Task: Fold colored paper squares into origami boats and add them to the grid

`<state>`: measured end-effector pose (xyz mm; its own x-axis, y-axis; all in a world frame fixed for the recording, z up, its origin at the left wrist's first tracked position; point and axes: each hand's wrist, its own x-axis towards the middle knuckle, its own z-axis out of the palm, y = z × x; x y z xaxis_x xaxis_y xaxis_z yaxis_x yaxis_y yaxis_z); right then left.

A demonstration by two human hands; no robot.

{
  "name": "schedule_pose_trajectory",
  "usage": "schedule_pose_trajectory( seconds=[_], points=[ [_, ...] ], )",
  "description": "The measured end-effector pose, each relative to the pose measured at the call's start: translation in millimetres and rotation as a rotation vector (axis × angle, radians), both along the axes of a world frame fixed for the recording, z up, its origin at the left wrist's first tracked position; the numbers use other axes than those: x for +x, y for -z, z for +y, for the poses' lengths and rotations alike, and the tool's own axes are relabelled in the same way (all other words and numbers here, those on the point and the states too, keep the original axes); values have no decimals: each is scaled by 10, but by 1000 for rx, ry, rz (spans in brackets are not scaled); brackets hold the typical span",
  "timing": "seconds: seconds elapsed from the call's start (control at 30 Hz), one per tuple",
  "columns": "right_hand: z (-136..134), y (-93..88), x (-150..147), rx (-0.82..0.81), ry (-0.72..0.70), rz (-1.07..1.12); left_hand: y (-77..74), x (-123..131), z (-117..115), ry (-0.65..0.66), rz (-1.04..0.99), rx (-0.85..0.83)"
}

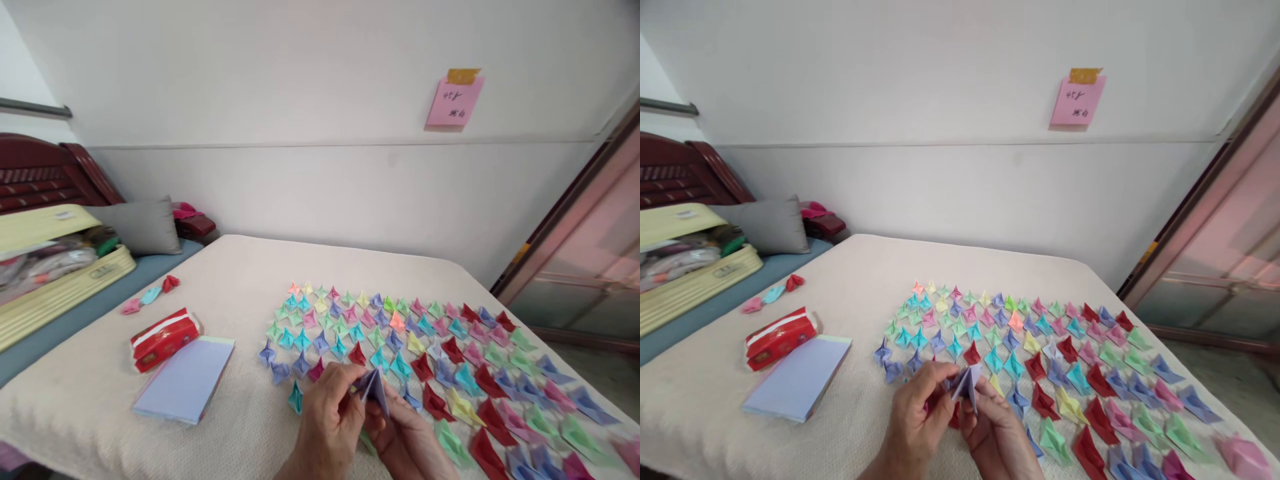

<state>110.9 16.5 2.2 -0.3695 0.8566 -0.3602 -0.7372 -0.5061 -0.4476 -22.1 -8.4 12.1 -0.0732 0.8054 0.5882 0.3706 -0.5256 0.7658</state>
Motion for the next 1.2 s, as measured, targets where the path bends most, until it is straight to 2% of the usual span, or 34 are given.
schedule_pose_trajectory(
  seconds=[0.23, 0.3, 0.4, 0.47, 0.53, 0.67, 0.73, 0.8, 0.87, 0.97, 1.03, 1.2],
  points=[
    [17, 59, 26, -60, -64, -12, -77, -67, 20, 10, 50, -25],
    [23, 68, 31, -95, -58, -33, -90, -63, 15, 24, -5, -127],
    [12, 35, 11, -100, -25, -96, -137, -68, 29, 57, -211, -369],
    [-17, -11, -25, 4, -7, -197, -179, -92, 61, 57, -382, -470],
    [-61, -58, -75, 185, 54, -382, -213, -128, 101, 43, -515, -511],
    [-157, -112, -168, 557, 328, -980, -229, -172, 142, 32, -616, -604],
    [-188, -118, -194, 726, 432, -1192, -224, -157, 133, 44, -620, -624],
    [-205, -116, -207, 843, 503, -1267, -226, -122, 113, 71, -606, -623],
    [-213, -107, -210, 888, 535, -1290, -237, -79, 91, 106, -572, -628],
    [-209, -83, -192, 881, 507, -1320, -264, -34, 66, 139, -528, -642],
    [-188, -74, -160, 824, 440, -1325, -272, -36, 58, 157, -514, -657],
    [-69, -109, -34, 615, 170, -1081, -219, -116, 81, 246, -511, -706]
  ],
)
